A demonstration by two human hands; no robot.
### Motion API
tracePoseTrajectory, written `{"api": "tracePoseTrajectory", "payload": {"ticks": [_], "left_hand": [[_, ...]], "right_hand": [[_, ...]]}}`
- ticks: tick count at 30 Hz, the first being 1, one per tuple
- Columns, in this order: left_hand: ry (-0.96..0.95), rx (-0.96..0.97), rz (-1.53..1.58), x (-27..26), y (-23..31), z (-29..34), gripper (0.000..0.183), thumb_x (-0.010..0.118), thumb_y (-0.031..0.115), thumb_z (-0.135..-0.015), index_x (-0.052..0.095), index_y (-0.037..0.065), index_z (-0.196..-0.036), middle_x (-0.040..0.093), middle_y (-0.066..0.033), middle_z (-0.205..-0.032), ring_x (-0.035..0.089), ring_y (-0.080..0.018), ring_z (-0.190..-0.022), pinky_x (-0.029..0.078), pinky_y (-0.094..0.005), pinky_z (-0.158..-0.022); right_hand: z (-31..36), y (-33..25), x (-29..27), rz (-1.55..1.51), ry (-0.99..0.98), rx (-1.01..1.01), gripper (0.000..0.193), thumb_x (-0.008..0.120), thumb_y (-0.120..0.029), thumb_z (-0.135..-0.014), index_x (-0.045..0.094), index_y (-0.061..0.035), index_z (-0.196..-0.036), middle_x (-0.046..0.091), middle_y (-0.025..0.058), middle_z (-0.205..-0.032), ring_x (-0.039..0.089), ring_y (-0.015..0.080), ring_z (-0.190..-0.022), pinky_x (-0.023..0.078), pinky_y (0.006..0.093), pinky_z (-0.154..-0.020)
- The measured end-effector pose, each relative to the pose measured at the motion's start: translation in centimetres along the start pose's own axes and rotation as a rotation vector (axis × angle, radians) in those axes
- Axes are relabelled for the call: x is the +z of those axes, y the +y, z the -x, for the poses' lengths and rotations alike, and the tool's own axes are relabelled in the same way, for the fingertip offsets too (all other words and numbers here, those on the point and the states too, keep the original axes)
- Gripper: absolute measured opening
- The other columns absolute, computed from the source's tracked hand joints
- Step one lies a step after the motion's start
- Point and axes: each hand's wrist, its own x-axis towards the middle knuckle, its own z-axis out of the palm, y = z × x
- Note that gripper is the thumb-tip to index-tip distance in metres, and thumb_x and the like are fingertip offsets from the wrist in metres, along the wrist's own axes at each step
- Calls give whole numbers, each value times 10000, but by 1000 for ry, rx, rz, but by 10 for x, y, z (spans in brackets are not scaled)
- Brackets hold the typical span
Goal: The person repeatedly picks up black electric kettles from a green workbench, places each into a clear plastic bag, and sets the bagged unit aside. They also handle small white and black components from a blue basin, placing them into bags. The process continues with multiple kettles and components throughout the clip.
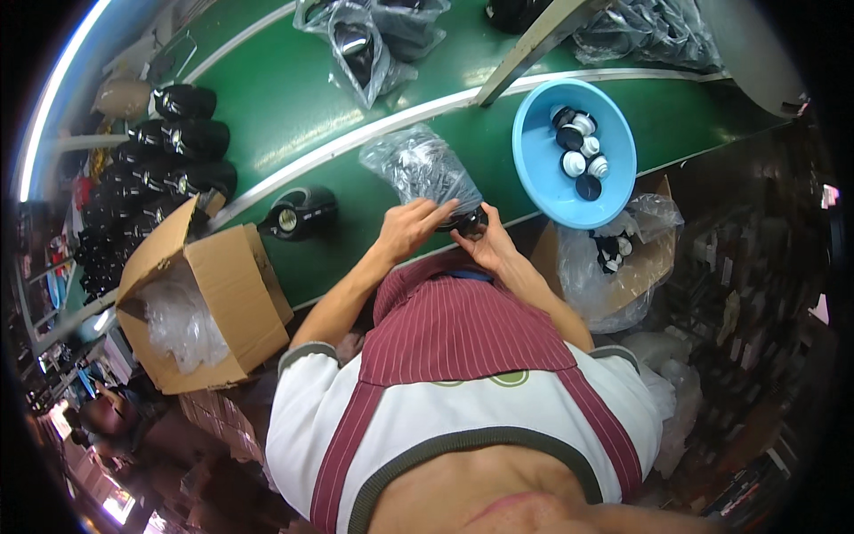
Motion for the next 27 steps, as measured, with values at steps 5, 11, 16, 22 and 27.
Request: {"api": "tracePoseTrajectory", "payload": {"ticks": [5, 11, 16, 22, 27], "left_hand": [[106, 65, 43, 14, 10, -20, 527, 713, 56, -766, 677, 93, -1291, 511, -28, -772, 584, -186, -663, 516, -326, -570], [230, -400, 207, 5, -28, -79, 493, 692, 106, -935, 565, 107, -1412, 571, -98, -788, 604, -250, -636, 494, -386, -584], [167, -508, 184, -12, -38, -56, 351, 680, 123, -948, 637, 94, -1295, 681, -126, -872, 673, -270, -693, 536, -370, -637], [138, -580, 254, 9, -22, -29, 153, 615, 120, -995, 716, 70, -1098, 670, -137, -808, 662, -275, -667, 513, -360, -610], [86, -628, 287, 18, -18, -36, 138, 620, 141, -995, 722, 77, -1062, 694, -130, -777, 675, -290, -637, 516, -368, -588]], "right_hand": [[-21, -18, 56, -126, -97, -241, 444, 545, -395, -1040, 538, -50, -1319, 629, 147, -1241, 650, 301, -1075, 603, 433, -904], [-136, -74, 136, 668, 639, -1135, 773, 801, -409, -865, 412, -16, -1405, 498, 172, -1294, 640, 363, -1051, 577, 398, -733], [-91, -140, 245, 1335, 590, -1333, 799, 882, -384, -706, 496, -48, -1320, 468, 212, -1221, 577, 436, -1128, 529, 521, -900], [-129, -198, 303, 1597, 514, -1300, 788, 876, -435, -711, 533, 41, -1238, 473, 221, -1240, 597, 411, -1121, 539, 486, -938], [-150, -213, 332, 1579, 527, -1265, 786, 851, -481, -745, 547, 19, -1270, 485, 231, -1274, 614, 414, -1118, 543, 498, -929]]}}
